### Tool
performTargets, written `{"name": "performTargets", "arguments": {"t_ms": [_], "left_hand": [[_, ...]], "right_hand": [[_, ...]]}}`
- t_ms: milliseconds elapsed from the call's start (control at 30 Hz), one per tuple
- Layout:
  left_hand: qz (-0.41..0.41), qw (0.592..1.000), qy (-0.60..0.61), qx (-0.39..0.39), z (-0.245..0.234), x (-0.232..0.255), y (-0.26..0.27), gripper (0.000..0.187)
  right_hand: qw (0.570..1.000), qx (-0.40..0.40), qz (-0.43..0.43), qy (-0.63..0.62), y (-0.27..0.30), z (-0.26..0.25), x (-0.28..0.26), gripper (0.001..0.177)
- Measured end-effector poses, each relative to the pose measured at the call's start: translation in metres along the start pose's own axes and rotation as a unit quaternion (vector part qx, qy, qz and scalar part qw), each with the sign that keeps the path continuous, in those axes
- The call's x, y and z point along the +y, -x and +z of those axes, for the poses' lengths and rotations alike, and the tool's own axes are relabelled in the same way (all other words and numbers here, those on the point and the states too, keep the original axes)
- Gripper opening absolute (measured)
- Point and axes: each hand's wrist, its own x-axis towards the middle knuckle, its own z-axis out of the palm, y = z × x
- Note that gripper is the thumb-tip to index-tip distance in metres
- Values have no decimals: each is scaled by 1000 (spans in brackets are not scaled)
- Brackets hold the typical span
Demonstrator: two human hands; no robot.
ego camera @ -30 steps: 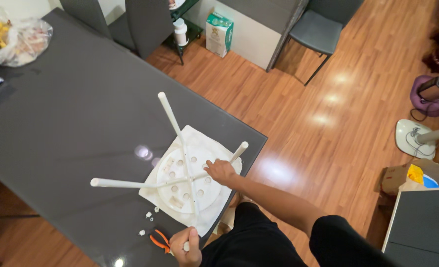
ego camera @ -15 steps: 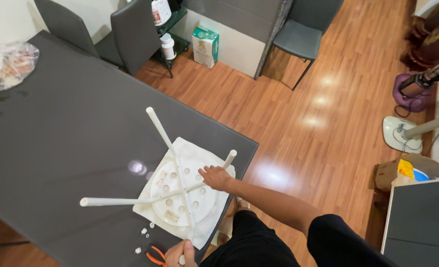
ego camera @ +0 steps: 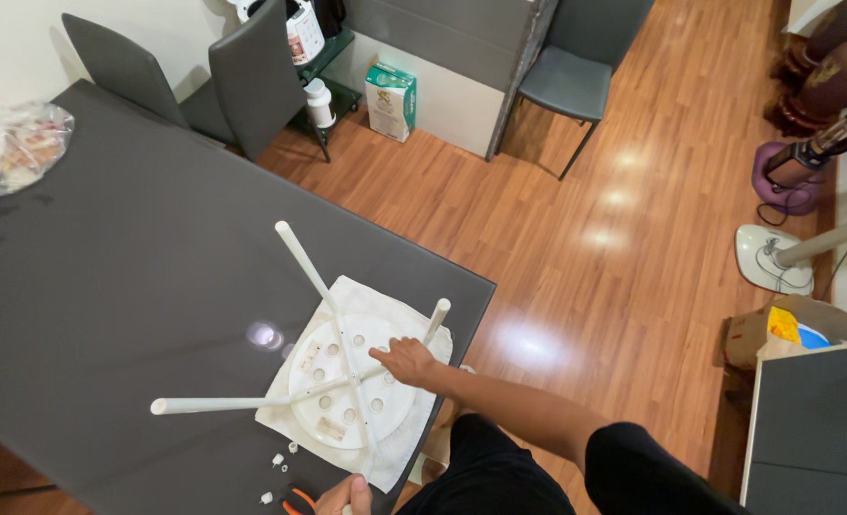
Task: The person assembles a white plastic stool by inserting legs into the seat base and tightening them with a screwdriver. They use pliers to handle small plastic fasteners and repeatedly adjust the legs to secure the structure.
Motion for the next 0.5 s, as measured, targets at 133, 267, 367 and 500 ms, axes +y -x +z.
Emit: {"name": "performTargets", "arguments": {"t_ms": [133, 267, 367, 500], "left_hand": [[-5, 1000, -8, -13, 0, -14, 0, 37], [51, 999, -2, 5, 3, -30, 0, 34], [33, 999, -14, -24, -1, -38, 3, 35], [-9, 999, 6, -44, -4, -40, 5, 38]], "right_hand": [[1000, 6, -18, -14, 3, -22, 7, 34], [997, -26, 70, -26, 7, -30, 2, 26], [997, -15, 75, -12, 8, -17, -2, 24], [999, 9, 36, 17, 1, 3, 4, 29]]}}
